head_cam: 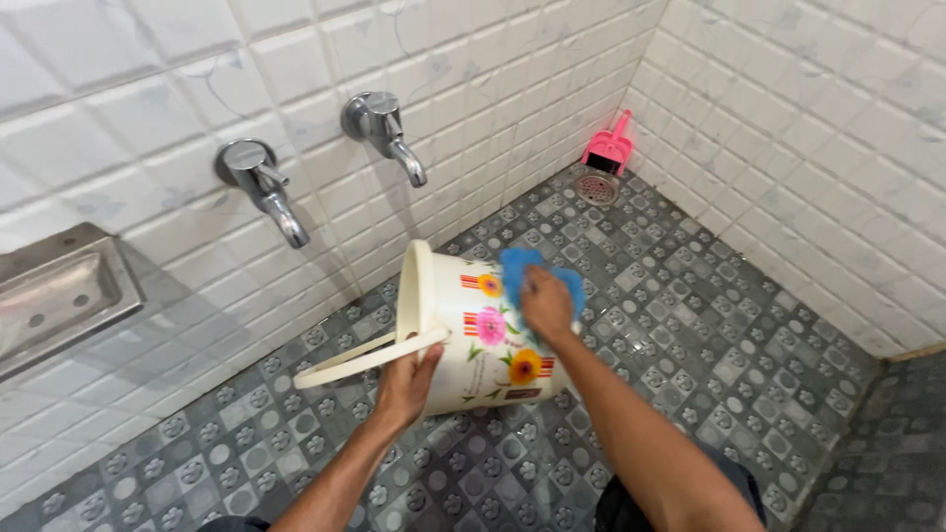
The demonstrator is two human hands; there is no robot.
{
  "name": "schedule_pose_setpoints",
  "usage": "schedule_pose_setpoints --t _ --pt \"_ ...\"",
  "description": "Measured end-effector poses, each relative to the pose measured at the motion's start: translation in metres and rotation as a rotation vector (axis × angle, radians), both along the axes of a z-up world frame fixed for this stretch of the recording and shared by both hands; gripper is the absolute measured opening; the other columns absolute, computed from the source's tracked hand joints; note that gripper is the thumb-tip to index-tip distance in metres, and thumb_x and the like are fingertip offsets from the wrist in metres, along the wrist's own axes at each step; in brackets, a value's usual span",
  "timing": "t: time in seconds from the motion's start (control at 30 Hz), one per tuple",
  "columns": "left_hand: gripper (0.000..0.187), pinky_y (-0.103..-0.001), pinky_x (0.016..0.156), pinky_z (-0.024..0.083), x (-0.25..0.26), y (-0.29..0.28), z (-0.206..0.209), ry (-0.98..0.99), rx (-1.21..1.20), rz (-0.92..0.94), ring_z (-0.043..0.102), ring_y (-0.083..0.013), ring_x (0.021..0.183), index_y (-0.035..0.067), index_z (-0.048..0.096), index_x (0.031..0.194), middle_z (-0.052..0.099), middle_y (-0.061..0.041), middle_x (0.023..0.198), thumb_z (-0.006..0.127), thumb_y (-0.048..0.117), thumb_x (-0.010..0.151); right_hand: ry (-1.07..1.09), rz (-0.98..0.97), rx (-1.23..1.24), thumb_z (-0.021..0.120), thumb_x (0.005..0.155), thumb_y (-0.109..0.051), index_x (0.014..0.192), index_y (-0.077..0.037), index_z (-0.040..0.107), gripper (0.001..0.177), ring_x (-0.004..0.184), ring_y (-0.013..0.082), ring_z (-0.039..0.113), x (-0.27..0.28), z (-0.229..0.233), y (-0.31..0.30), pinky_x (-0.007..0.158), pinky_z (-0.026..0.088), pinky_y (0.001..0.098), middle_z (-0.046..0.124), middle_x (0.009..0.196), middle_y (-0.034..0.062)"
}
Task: The person picks up a blue cloth and a red cup, then fills a white bucket with water from a wall tap. They scrub the inside and outside of the bucket with the cloth, rinse it under the tap, and wring out the cloth.
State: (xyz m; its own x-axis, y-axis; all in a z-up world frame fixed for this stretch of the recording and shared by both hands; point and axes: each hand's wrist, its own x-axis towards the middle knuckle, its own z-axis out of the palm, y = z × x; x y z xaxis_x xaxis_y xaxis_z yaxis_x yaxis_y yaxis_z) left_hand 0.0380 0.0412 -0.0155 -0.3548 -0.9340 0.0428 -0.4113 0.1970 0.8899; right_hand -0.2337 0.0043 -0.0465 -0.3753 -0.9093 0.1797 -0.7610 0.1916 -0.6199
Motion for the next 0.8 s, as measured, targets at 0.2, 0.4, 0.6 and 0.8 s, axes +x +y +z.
schedule_pose_setpoints --t 0.2,0.4,0.6,0.8 --pt "0.039 -0.042 0.085 0.055 0.001 -0.001 -0.003 0.039 0.003 0.024 0.072 -0.0306 0.100 0.008 0.065 0.124 0.073 -0.017 0.108 0.055 0.038 0.101 0.143 0.490 -0.377 0.062 0.086 -0.014 0.120 0.002 0.068 0.038 0.126 0.0409 0.057 0.064 0.005 0.016 0.107 0.038 0.0491 0.064 0.133 0.0233" --pt "0.040 -0.041 0.086 0.055 0.003 -0.004 -0.007 0.051 0.025 0.034 0.073 -0.0304 0.102 0.010 0.066 0.126 0.074 -0.016 0.109 0.054 0.039 0.101 0.086 0.134 -0.211 0.054 0.088 -0.002 0.128 -0.005 0.068 0.043 0.135 0.0330 0.055 0.015 0.002 0.010 0.120 0.040 0.0447 0.062 0.143 0.0146" --pt "0.044 -0.046 0.088 0.053 0.006 -0.005 -0.004 -0.016 -0.028 0.044 0.069 -0.0374 0.107 0.010 0.067 0.126 0.072 -0.020 0.113 0.053 0.043 0.100 0.191 0.528 -0.406 0.068 0.079 -0.009 0.121 0.003 0.065 0.043 0.128 0.0438 0.053 0.071 0.011 0.044 0.104 0.038 0.0499 0.061 0.131 0.0252" --pt "0.050 -0.054 0.086 0.053 0.029 0.004 0.029 -0.565 -0.011 -0.113 0.066 -0.0449 0.103 0.005 0.066 0.121 0.069 -0.026 0.112 0.055 0.047 0.096 -0.198 -0.153 -0.193 0.072 0.079 -0.010 0.103 -0.003 0.068 0.025 0.088 0.0295 0.068 0.006 0.015 0.024 0.082 0.054 0.0422 0.071 0.097 0.0157"
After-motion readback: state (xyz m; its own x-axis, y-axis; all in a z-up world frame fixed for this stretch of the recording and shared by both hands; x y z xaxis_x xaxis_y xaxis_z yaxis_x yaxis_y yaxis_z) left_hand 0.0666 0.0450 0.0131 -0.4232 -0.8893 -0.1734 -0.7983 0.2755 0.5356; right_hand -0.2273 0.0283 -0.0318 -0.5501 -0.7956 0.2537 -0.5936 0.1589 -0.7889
